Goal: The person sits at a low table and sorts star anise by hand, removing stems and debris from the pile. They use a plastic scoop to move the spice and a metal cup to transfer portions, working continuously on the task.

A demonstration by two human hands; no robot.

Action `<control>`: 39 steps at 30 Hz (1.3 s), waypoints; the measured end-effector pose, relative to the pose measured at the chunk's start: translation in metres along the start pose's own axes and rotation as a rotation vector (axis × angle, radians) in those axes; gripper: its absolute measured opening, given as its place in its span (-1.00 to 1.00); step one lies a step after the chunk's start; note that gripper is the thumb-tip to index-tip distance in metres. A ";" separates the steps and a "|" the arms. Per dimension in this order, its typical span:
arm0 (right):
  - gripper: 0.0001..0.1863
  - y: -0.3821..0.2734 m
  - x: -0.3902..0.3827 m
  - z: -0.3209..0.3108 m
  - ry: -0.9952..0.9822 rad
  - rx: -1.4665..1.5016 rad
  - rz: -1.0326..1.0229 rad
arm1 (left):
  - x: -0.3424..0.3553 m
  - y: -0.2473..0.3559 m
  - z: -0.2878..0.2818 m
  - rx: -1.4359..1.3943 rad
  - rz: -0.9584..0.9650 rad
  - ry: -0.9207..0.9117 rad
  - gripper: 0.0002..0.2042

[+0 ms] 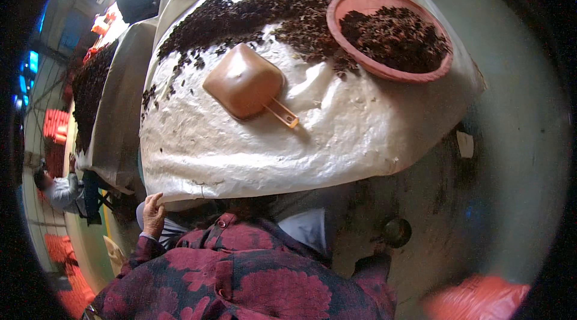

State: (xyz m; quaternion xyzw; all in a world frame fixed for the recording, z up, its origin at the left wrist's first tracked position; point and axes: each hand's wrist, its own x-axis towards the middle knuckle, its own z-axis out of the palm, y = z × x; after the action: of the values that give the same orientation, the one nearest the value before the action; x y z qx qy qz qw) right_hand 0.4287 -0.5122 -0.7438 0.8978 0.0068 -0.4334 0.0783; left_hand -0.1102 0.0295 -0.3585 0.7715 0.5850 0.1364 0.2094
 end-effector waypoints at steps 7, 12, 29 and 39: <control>-0.57 -0.047 -0.076 -0.126 0.861 1.082 0.222 | 0.005 0.016 0.015 -0.082 0.064 0.130 -0.64; -0.70 -0.177 -0.201 -0.278 0.954 1.240 -0.864 | 0.012 0.030 0.027 -0.045 0.138 0.239 -0.74; -0.18 -0.477 -0.355 -0.271 0.897 -0.350 -1.190 | 0.022 0.023 0.031 -0.138 0.253 0.199 -0.79; 0.04 -0.506 -0.344 -0.282 0.766 -0.173 -1.350 | 0.074 0.013 0.011 -0.516 0.039 0.112 -0.80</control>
State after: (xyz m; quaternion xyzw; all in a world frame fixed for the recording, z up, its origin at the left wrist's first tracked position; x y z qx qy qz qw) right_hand 0.3922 0.0475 -0.3712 0.7770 0.6120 -0.0450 -0.1407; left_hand -0.0734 0.0957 -0.3642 0.6949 0.5267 0.3277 0.3637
